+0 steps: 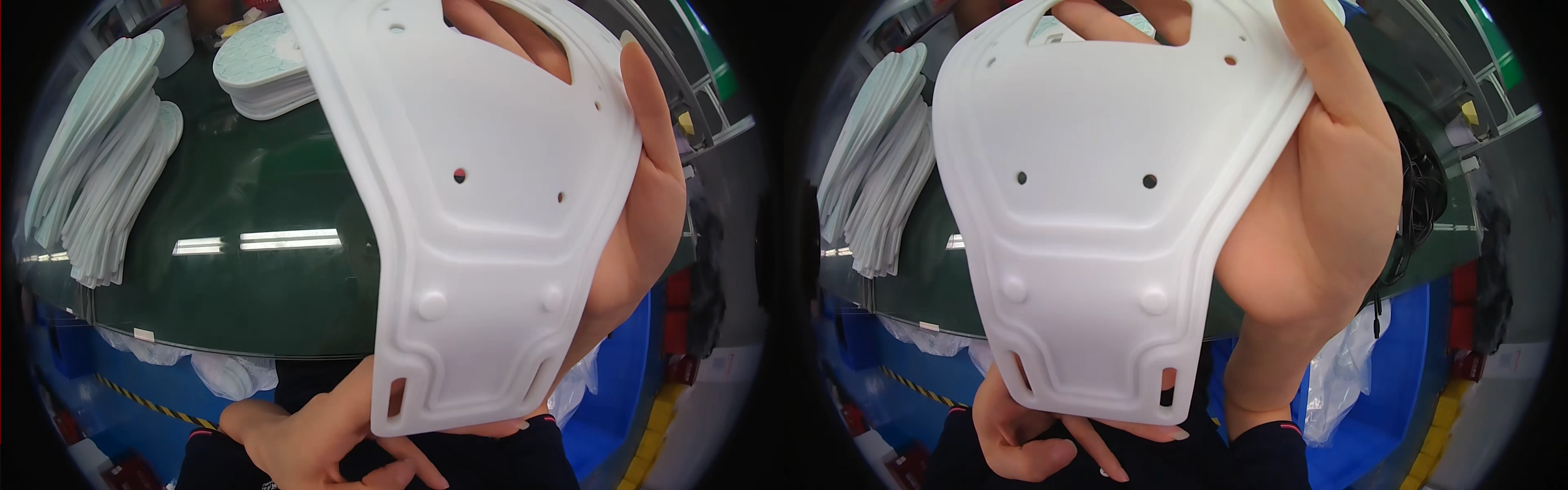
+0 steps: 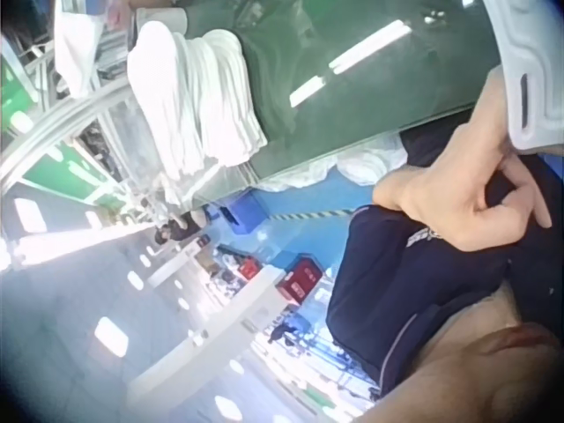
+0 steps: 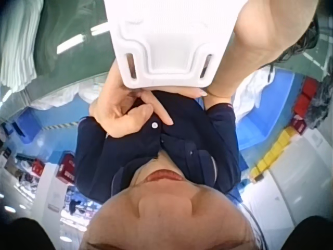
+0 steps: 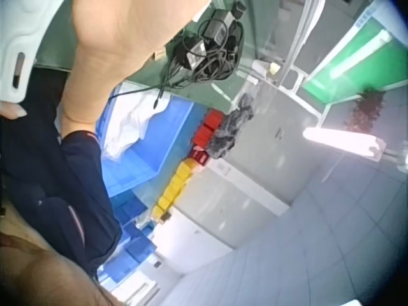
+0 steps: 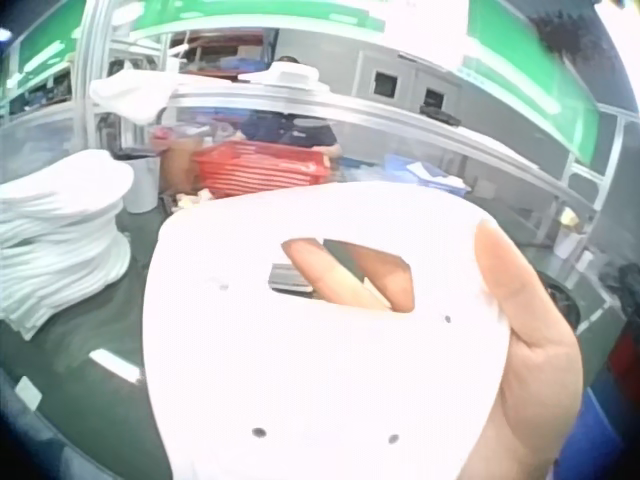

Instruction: The person peels protective film from plastic industrial components by hand, then inspects them.

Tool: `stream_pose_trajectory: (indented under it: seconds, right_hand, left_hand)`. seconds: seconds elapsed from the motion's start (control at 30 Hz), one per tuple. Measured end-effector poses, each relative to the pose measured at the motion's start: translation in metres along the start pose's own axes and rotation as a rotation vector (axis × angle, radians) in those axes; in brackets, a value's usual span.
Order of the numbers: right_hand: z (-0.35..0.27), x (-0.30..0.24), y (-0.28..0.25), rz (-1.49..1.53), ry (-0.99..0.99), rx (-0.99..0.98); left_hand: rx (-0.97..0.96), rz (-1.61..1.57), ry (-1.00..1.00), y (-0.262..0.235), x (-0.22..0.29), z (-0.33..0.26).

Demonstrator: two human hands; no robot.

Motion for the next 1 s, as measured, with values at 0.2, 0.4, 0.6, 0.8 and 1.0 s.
stream_pose_trajectory:
  seconds: [0.2,0.4,0.6,0.8,1.0]
  right_hand:
    - [0.001,0.009,0.003,-0.021,0.035,0.01]
    - [0.004,0.009,0.014,-0.06,0.057,0.017]
    - [0.005,0.014,0.011,-0.095,0.074,0.03]
    - [-0.001,0.005,0.03,0.182,0.099,-0.055]
    - [-0.012,0.007,0.016,0.244,-0.082,0.209]
  left_hand:
    - [0.441,-0.178,-0.449,0.002,0.003,0.009]
    - [0.538,-0.112,-0.371,0.006,-0.002,0.005]
    - [0.745,0.423,-0.545,-0.012,-0.003,0.008]
    - [0.554,0.787,-0.429,-0.013,0.013,0.006]
    - [0.137,1.017,-0.504,-0.032,0.011,0.023]
Point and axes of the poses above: each hand's wrist, its own z-axis towards the middle knuckle, its own y-axis out of the palm, x = y × z, the point moved 6 cm from there along z, towards the middle knuckle, and after that the axes turned 9 degrees about y, right-handed, at the moved point
